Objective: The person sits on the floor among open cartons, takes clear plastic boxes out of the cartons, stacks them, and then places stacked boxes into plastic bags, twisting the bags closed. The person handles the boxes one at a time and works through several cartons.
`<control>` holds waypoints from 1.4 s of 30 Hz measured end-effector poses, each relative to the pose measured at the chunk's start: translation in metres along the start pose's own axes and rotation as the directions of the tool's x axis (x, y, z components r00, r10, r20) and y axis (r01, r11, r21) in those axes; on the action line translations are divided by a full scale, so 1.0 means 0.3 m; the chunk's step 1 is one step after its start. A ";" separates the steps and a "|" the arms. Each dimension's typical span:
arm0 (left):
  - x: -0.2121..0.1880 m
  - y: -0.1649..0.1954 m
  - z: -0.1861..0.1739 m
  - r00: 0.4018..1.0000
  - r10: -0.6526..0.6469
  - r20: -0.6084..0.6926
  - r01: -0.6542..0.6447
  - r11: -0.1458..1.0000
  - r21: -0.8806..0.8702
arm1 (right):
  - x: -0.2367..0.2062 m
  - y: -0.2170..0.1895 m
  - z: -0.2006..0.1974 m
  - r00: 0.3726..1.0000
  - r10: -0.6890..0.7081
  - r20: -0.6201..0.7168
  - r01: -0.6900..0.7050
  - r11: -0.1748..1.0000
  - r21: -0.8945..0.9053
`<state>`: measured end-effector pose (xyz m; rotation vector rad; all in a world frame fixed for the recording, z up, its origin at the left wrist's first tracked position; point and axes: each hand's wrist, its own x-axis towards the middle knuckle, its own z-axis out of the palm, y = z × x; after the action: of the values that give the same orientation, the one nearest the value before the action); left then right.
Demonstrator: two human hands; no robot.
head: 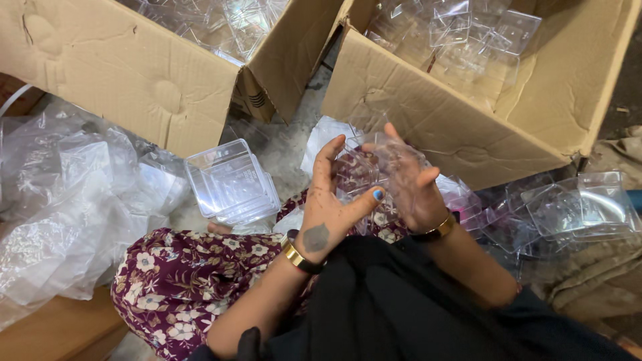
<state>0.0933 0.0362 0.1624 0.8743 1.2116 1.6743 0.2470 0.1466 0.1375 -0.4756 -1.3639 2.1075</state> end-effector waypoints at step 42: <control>-0.068 -0.024 -0.043 0.996 -0.085 -0.028 0.081 0.988 -0.133 | -0.020 0.005 0.058 0.997 0.081 0.003 -0.081 0.995 -0.065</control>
<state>0.0912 0.0138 0.1508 0.7080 1.1310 1.6870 0.2412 0.1299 0.1432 -0.5610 -1.4423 2.1351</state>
